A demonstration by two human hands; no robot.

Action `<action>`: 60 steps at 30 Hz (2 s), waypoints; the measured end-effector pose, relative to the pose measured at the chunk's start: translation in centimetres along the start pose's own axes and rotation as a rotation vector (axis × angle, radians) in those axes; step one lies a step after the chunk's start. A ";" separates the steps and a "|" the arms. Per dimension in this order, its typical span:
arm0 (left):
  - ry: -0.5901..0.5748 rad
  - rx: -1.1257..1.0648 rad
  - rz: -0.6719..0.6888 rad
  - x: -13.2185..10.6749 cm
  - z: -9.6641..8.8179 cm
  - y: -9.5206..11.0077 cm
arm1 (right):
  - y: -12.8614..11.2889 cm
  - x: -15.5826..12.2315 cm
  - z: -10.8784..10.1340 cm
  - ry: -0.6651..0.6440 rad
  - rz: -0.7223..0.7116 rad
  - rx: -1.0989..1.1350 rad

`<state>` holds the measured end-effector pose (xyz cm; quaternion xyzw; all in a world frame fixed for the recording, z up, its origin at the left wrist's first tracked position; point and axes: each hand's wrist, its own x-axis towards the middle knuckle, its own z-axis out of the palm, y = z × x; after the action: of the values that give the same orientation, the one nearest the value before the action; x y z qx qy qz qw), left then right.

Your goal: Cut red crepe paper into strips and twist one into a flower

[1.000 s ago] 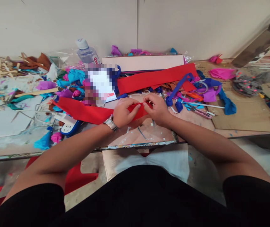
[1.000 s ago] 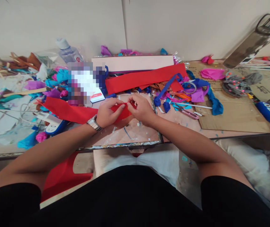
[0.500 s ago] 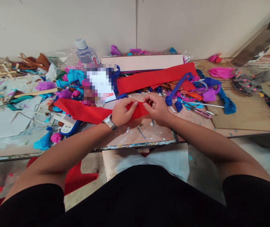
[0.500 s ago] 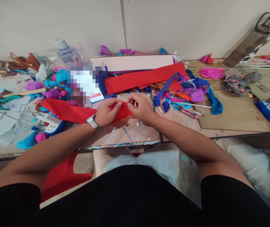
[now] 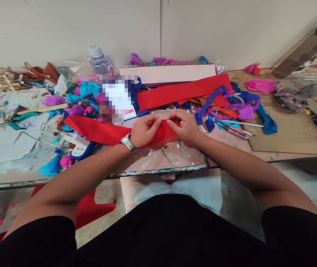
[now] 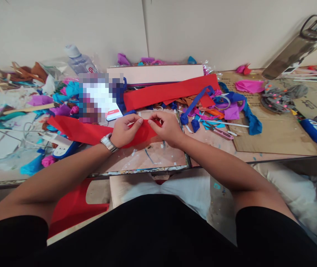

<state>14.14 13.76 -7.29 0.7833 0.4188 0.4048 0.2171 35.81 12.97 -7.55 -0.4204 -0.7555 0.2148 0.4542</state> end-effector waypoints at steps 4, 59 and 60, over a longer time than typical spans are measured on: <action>-0.010 -0.021 0.002 -0.1 0.1 -0.2 | -0.2 -0.1 0.0 -0.019 0.003 0.012; -0.179 -0.327 -0.153 0.6 0.0 -0.4 | 0.5 -0.2 -0.3 -0.047 -0.300 -0.116; -0.177 -0.329 -0.153 0.6 0.0 -0.5 | 0.4 -0.2 -0.3 -0.045 -0.299 -0.116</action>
<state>14.10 14.50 -7.42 0.7357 0.3844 0.3798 0.4084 36.31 13.06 -7.77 -0.3240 -0.8308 0.1102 0.4389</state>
